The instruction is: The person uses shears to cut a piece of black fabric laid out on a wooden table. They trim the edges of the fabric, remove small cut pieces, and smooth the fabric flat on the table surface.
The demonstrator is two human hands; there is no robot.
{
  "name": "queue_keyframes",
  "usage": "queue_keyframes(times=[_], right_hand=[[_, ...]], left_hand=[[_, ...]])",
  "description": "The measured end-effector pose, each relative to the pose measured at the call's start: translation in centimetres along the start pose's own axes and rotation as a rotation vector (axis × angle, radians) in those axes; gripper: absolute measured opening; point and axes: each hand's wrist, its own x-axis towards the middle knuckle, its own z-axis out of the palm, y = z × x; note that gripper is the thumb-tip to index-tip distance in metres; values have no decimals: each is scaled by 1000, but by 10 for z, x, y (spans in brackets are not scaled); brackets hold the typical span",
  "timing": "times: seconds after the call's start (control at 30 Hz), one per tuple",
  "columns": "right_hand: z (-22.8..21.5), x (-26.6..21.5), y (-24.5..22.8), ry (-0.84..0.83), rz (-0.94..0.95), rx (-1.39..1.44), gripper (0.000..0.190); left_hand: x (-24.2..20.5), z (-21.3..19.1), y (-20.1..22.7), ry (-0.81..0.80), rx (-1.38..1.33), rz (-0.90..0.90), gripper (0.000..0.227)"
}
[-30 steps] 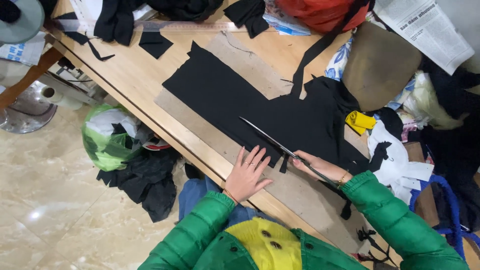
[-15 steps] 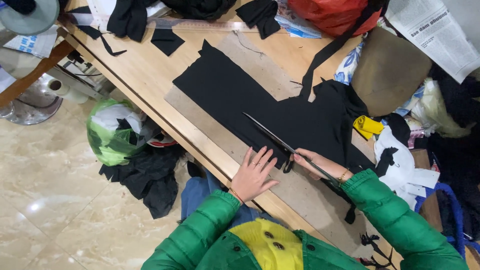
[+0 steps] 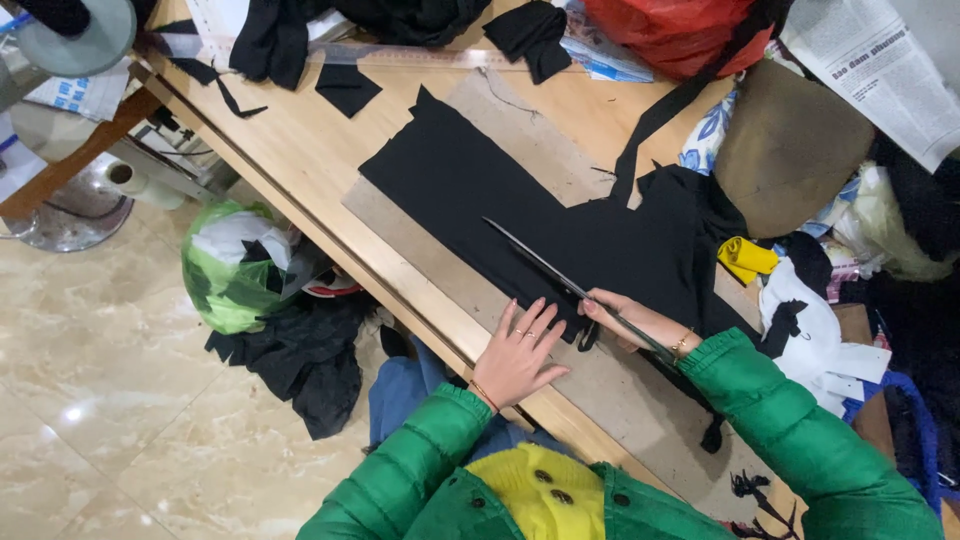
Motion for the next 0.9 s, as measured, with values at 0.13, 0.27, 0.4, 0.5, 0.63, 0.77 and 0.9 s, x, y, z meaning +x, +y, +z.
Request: queue_keyframes(times=[0.13, 0.27, 0.4, 0.5, 0.63, 0.77, 0.9], right_hand=[[6, -7, -20, -21, 23, 61, 56], [10, -2, -24, -49, 43, 59, 60], [13, 5, -21, -37, 39, 45, 62], [15, 4, -26, 19, 54, 52, 62], [14, 6, -27, 37, 76, 25, 74], [19, 0, -41, 17, 39, 26, 52], [20, 7, -33, 36, 0, 2, 51]], left_hand=[[-1, 1, -2, 13, -8, -1, 69], [-3, 3, -1, 38, -16, 1, 69], [-4, 2, -1, 51, -7, -3, 69], [-4, 5, -2, 60, -18, -5, 70], [-2, 3, -4, 77, -9, -5, 70], [-4, 2, -3, 98, 0, 1, 68], [-5, 3, -2, 100, 2, -4, 68]])
